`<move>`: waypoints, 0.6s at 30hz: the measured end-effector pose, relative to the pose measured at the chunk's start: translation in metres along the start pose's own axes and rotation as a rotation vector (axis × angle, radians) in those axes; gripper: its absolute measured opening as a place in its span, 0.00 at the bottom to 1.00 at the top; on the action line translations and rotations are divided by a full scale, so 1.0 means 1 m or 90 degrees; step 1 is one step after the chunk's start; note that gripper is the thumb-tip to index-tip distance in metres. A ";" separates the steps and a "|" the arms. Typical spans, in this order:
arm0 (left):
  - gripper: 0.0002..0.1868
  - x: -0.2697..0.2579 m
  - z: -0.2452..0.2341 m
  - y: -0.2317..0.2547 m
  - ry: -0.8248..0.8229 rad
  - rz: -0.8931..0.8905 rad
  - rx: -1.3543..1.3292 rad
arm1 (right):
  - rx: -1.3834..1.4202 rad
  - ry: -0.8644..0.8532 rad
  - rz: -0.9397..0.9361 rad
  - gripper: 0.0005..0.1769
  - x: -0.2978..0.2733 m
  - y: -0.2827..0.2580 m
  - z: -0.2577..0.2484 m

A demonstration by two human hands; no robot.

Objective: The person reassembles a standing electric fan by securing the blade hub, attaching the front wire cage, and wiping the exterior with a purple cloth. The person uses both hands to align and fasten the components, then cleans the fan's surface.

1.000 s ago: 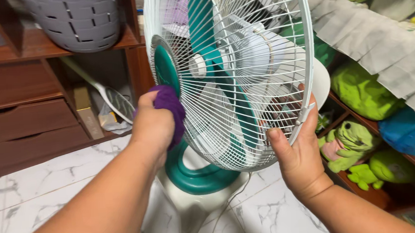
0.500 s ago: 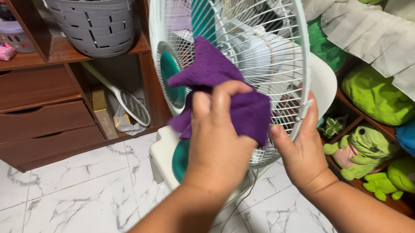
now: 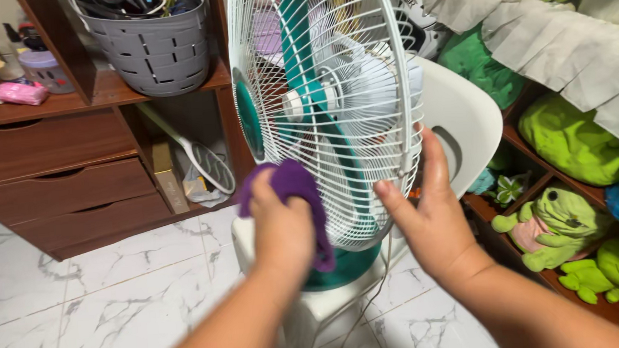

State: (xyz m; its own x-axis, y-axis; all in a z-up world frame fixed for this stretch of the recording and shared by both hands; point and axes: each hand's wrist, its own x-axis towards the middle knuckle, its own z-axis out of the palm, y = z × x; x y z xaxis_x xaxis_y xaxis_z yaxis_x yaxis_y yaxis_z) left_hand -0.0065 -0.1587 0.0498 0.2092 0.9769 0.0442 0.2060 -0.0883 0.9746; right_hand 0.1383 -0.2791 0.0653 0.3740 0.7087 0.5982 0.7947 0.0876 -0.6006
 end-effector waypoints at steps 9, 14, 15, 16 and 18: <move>0.32 -0.040 -0.001 0.033 -0.002 0.117 0.061 | 0.034 -0.021 0.104 0.49 0.013 -0.010 -0.005; 0.43 -0.008 -0.008 0.055 0.037 0.173 -0.125 | 0.101 -0.057 0.124 0.48 0.017 -0.013 -0.006; 0.45 -0.007 -0.008 0.058 0.044 0.170 -0.101 | 0.104 -0.063 0.125 0.48 0.018 -0.011 -0.007; 0.46 -0.014 -0.005 0.058 0.046 0.219 -0.090 | 0.085 -0.066 0.100 0.47 0.019 -0.009 -0.010; 0.48 -0.040 0.007 0.053 0.049 0.317 -0.065 | 0.046 -0.072 0.052 0.47 0.020 -0.003 -0.018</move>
State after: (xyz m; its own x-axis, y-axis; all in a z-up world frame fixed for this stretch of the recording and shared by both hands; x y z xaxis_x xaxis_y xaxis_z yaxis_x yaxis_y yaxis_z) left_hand 0.0029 -0.2039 0.0976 0.1861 0.8331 0.5209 0.0035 -0.5307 0.8476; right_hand 0.1523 -0.2780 0.0888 0.3765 0.7893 0.4851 0.7264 0.0734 -0.6834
